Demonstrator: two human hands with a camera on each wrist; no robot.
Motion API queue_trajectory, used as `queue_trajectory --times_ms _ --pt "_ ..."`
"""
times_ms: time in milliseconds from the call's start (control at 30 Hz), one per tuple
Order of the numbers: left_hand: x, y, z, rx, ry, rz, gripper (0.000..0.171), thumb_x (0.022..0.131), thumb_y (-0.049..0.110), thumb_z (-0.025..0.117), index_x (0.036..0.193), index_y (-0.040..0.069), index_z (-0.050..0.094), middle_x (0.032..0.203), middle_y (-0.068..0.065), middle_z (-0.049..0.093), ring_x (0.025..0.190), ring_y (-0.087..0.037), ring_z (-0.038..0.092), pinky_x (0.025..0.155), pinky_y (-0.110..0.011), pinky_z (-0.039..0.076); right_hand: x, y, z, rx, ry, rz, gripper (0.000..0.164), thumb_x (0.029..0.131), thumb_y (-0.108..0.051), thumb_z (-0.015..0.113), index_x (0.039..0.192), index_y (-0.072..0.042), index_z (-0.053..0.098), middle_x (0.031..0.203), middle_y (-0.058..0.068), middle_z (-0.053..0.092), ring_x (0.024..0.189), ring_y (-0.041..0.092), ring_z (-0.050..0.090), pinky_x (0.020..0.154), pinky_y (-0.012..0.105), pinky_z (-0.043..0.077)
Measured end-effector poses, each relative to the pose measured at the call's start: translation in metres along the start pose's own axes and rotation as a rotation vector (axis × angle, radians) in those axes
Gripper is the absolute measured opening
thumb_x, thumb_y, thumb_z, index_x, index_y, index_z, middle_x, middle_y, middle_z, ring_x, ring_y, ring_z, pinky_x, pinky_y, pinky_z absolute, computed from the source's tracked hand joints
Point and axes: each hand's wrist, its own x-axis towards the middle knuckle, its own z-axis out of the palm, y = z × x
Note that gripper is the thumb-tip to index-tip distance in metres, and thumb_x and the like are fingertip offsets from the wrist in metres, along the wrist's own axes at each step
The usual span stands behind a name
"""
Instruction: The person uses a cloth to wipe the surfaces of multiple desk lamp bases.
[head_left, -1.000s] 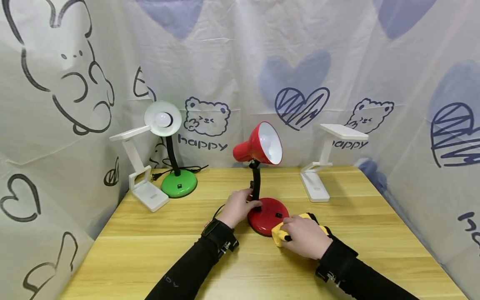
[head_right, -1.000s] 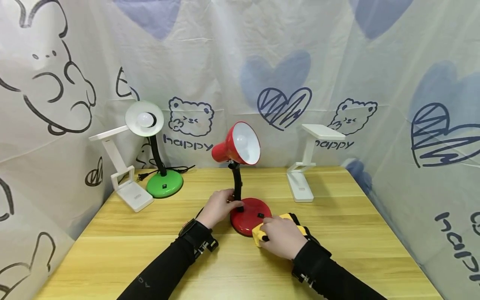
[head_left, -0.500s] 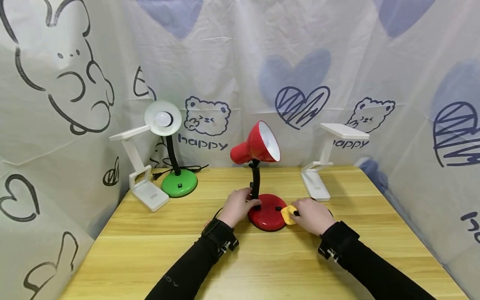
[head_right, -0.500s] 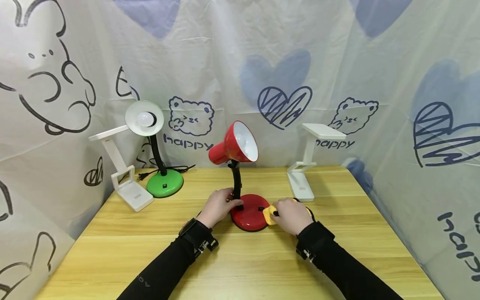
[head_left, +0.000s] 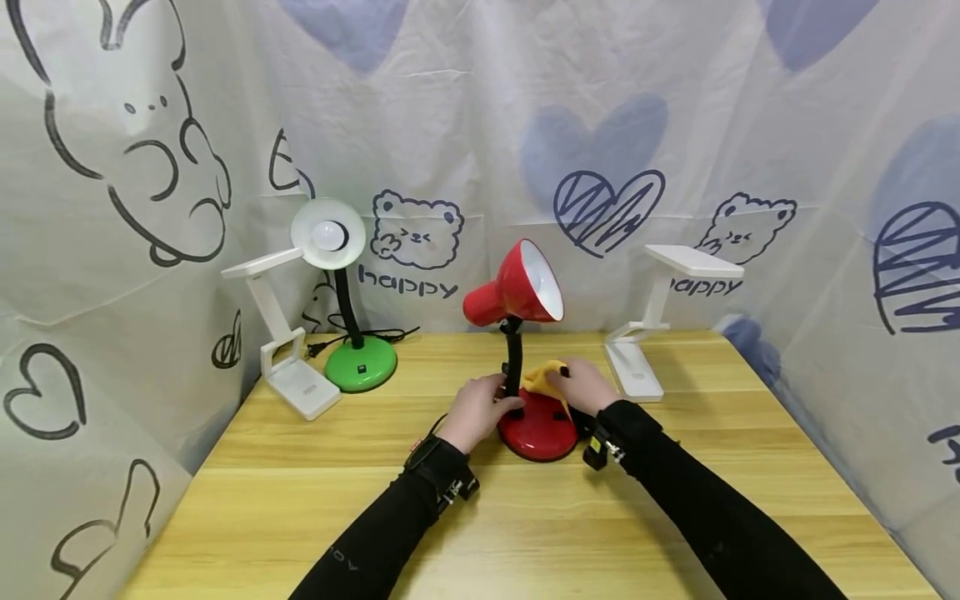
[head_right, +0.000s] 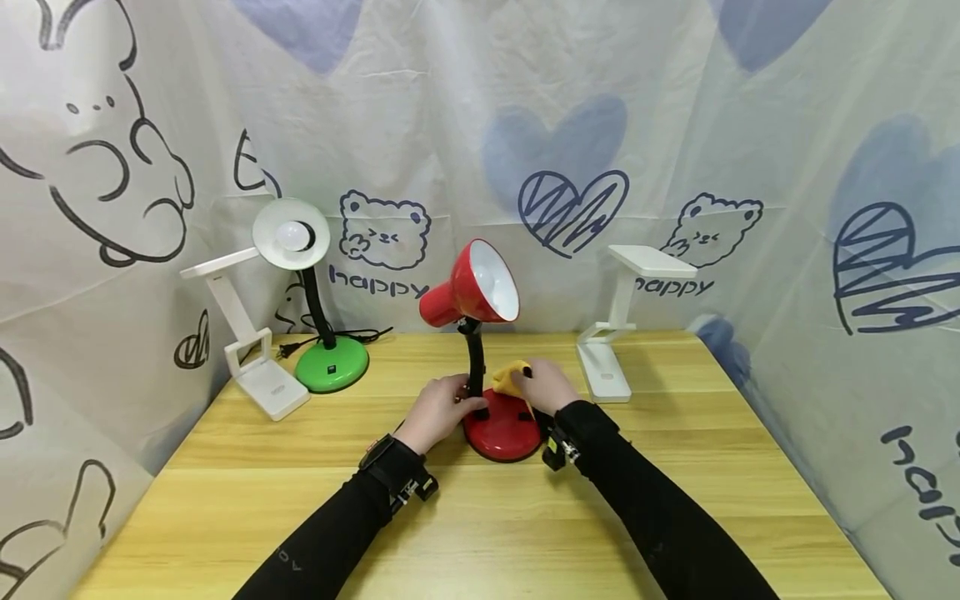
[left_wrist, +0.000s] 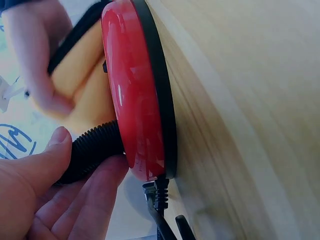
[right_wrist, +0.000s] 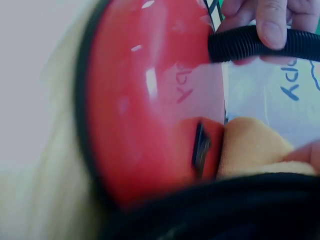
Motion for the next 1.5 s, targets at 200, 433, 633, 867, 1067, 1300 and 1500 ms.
queue_trajectory --times_ms 200,433,633,867,1067,1300,1500 --pt "0.0 -0.001 0.0 -0.003 -0.001 0.007 0.02 0.095 0.034 0.07 0.103 0.016 0.071 0.096 -0.002 0.078 0.087 -0.017 0.072 0.072 -0.027 0.055 0.02 -0.02 0.02 0.094 -0.168 -0.032 0.034 0.103 -0.032 0.053 0.125 -0.011 0.067 0.065 0.0 0.044 0.06 0.016 0.045 0.063 0.029 0.036" --pt "0.0 -0.002 0.001 0.002 0.016 0.011 0.017 0.094 0.034 0.072 0.1 0.018 0.071 0.096 -0.001 0.078 0.088 -0.017 0.073 0.072 -0.027 0.055 0.033 -0.017 0.02 0.064 -0.216 -0.05 0.024 0.103 -0.034 0.054 0.108 -0.014 0.067 0.064 0.0 0.045 0.058 0.016 0.045 0.062 0.028 0.036" --pt "0.001 0.0 0.002 0.011 0.021 0.003 0.017 0.093 0.033 0.073 0.094 0.016 0.069 0.091 -0.001 0.077 0.079 -0.014 0.069 0.064 -0.024 0.05 0.025 0.001 0.001 0.012 -0.16 -0.047 0.024 0.102 -0.029 0.052 0.107 -0.01 0.066 0.088 0.004 0.059 0.08 0.017 0.053 0.08 0.032 0.04" --pt "0.002 -0.001 0.003 0.025 0.016 -0.007 0.02 0.094 0.035 0.072 0.098 0.016 0.07 0.091 -0.001 0.076 0.081 -0.015 0.069 0.065 -0.024 0.051 -0.009 0.034 -0.02 0.019 -0.077 -0.008 0.023 0.103 -0.027 0.052 0.101 -0.008 0.064 0.083 0.006 0.054 0.075 0.018 0.049 0.074 0.032 0.038" --pt "0.002 -0.003 0.002 0.012 0.01 -0.023 0.02 0.094 0.035 0.072 0.1 0.016 0.07 0.093 -0.001 0.076 0.083 -0.015 0.069 0.067 -0.024 0.051 -0.054 0.045 -0.028 -0.002 -0.071 -0.004 0.016 0.102 -0.026 0.055 0.099 -0.014 0.065 0.076 0.002 0.049 0.067 0.013 0.046 0.069 0.029 0.037" --pt "0.001 -0.004 0.002 0.021 0.017 -0.016 0.021 0.094 0.035 0.073 0.098 0.015 0.069 0.089 -0.001 0.075 0.079 -0.015 0.067 0.066 -0.025 0.05 -0.101 0.031 -0.016 -0.125 -0.066 -0.178 0.005 0.098 -0.025 0.065 0.1 -0.025 0.069 0.087 -0.009 0.062 0.074 0.004 0.055 0.07 0.025 0.045" --pt "0.001 -0.003 0.003 0.028 0.021 -0.007 0.022 0.094 0.037 0.072 0.1 0.016 0.069 0.092 -0.001 0.076 0.083 -0.016 0.069 0.069 -0.026 0.052 -0.122 -0.002 0.012 -0.195 -0.087 -0.342 0.019 0.094 -0.021 0.071 0.113 -0.022 0.07 0.119 -0.007 0.062 0.111 0.011 0.056 0.095 0.038 0.051"
